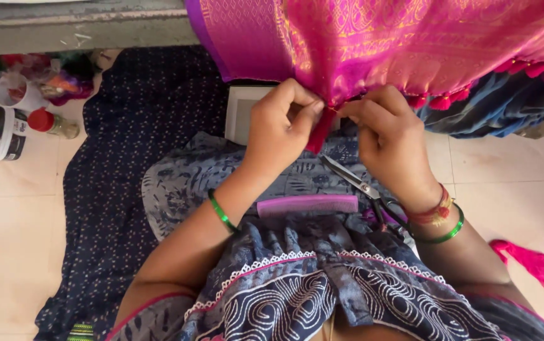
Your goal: Tying and trimming decorative tassels on the edge of a sari fabric.
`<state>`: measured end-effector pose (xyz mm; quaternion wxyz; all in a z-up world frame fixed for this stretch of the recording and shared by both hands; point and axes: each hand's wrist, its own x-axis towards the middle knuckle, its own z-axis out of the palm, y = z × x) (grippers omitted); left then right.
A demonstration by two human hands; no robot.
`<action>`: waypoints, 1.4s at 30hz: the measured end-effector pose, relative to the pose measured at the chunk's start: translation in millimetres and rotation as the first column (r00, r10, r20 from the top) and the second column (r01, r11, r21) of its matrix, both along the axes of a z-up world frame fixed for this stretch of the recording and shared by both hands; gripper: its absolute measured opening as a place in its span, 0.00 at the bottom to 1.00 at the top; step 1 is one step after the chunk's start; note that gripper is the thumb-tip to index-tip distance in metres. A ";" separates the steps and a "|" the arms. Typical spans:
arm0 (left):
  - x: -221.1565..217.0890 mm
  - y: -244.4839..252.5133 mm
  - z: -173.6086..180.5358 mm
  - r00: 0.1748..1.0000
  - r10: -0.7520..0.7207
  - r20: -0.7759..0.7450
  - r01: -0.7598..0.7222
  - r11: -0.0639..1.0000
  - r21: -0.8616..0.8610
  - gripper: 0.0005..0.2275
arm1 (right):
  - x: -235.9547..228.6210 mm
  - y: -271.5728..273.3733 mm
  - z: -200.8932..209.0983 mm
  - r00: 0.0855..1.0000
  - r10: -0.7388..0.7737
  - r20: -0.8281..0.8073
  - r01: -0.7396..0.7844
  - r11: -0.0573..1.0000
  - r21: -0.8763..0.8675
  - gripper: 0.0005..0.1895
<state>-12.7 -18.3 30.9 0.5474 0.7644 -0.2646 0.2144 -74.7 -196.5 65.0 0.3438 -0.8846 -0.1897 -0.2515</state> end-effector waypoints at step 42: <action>-14.4 10.5 10.7 0.961 -0.224 -0.163 0.190 0.961 -0.200 0.04 | 2.6 4.6 12.2 0.988 0.111 -0.105 -0.079 0.960 0.269 0.12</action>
